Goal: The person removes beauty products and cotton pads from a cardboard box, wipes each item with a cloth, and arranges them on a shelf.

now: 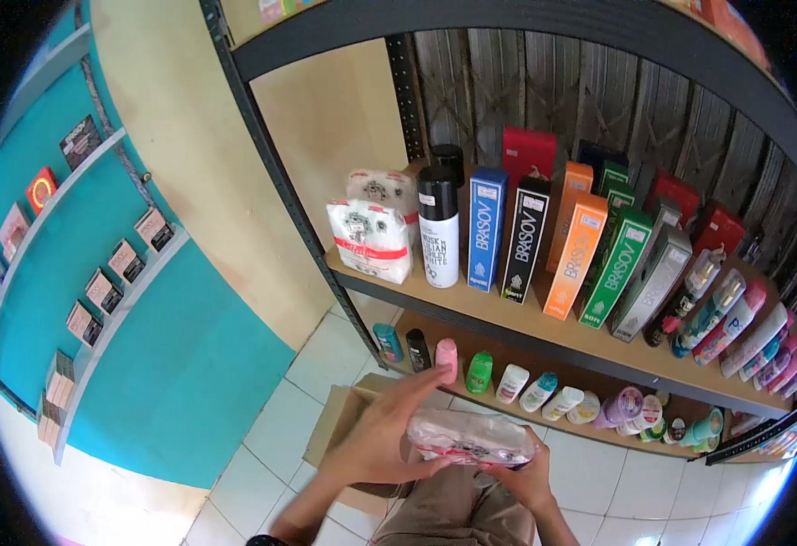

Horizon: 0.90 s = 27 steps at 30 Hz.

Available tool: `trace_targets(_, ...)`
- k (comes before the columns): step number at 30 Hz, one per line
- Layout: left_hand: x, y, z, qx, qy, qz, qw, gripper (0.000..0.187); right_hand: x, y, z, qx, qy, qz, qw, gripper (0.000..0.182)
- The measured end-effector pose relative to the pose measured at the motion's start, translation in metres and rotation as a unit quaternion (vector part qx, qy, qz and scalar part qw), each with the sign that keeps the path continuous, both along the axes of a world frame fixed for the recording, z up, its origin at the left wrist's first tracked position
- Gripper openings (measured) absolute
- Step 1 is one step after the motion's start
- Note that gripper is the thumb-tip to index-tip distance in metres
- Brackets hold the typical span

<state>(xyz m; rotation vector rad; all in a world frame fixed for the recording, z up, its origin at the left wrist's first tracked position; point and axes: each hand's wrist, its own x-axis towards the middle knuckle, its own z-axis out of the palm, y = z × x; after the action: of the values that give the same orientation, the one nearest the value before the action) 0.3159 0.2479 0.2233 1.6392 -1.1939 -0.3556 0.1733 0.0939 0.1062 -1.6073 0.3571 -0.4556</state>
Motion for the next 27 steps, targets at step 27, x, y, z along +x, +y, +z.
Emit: trace_targets(27,0.247,-0.083,0.166,0.035,-0.645,0.279,0.711,0.038,-0.028,0.02,0.0,-0.241,0.072,-0.096,0.963,0.064)
